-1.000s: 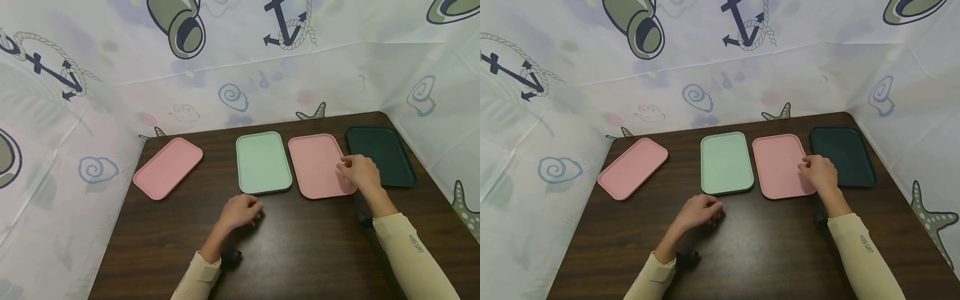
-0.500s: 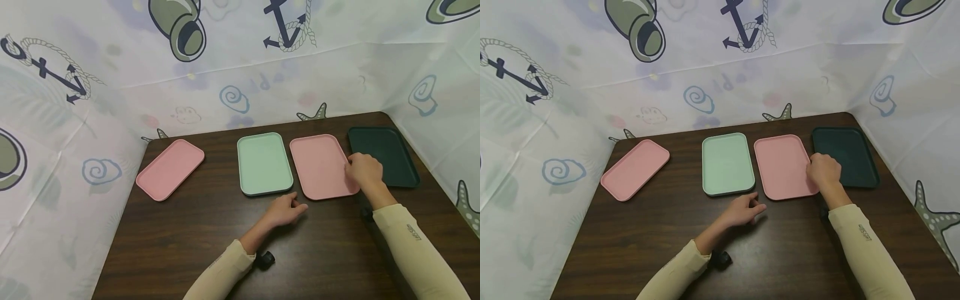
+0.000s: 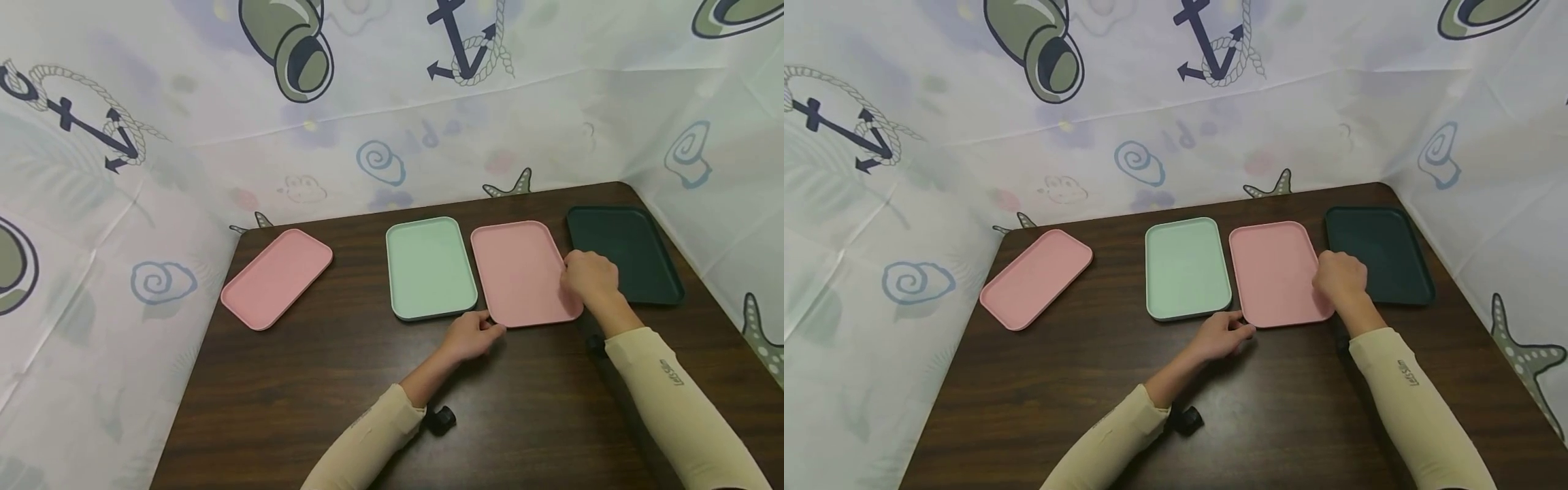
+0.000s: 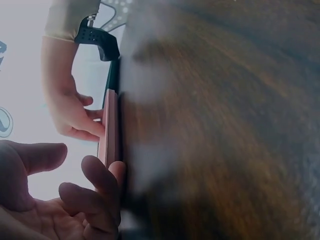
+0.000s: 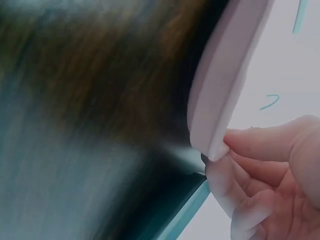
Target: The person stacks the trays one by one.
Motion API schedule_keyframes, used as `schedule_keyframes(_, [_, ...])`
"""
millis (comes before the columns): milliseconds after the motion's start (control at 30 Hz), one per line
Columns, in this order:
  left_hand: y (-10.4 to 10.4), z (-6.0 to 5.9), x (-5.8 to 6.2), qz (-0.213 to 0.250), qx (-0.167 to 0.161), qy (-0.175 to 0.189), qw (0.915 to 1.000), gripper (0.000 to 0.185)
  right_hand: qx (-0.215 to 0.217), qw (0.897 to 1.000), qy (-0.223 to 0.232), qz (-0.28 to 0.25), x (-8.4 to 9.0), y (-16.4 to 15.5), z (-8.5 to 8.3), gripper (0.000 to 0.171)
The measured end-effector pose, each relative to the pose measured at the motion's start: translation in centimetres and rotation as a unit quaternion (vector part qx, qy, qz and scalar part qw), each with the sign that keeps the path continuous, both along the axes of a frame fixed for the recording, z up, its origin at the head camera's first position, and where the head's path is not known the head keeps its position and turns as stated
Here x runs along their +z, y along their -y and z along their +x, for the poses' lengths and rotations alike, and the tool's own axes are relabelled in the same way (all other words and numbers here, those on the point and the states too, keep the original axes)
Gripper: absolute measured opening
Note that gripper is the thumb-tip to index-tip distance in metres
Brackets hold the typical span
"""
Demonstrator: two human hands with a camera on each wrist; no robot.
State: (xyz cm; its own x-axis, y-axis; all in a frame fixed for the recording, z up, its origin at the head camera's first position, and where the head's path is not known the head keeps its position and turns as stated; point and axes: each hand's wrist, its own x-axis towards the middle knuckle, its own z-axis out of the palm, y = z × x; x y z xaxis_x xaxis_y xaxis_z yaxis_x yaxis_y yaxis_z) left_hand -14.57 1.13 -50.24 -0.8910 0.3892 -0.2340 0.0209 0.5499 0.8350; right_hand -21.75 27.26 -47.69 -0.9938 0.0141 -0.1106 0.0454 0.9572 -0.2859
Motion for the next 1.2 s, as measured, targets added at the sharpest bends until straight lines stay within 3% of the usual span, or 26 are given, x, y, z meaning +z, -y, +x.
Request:
schedule_keyframes(267, [0.4, 0.3, -0.3, 0.02, 0.014, -0.019, 0.9995, 0.04, 0.006, 0.999, 0.029, -0.036, 0.5, -0.8, 0.7, 0.017])
schedule_keyframes(400, [0.6, 0.4, -0.7, 0.037, 0.04, -0.033, 0.998, 0.031, 0.013, 0.996, 0.036, -0.077, 1.0, -1.8, 1.6, 0.025])
schedule_keyframes(533, [0.9, 0.6, -0.8, 0.062, 0.059, -0.02, 0.9961, 0.027, 0.022, 0.99, 0.049, -0.13, 1.6, -2.5, 2.8, 0.038])
schedule_keyframes(767, [1.4, 1.2, 0.0, 0.113, 0.074, 0.015, 0.9907, 0.027, 0.016, 0.983, 0.049, -0.175, 2.5, -3.2, 4.7, 0.044])
schedule_keyframes(967, [1.6, 2.2, 0.8, 0.162, 0.08, 0.008, 0.9834, 0.022, 0.011, 0.973, 0.037, -0.226, 3.0, -3.2, 6.5, 0.045])
schedule_keyframes(1200, [2.9, 2.8, 2.1, 0.224, 0.082, -0.01, 0.971, 0.024, 0.016, 0.966, 0.016, -0.257, 3.9, -1.9, 7.1, 0.043])
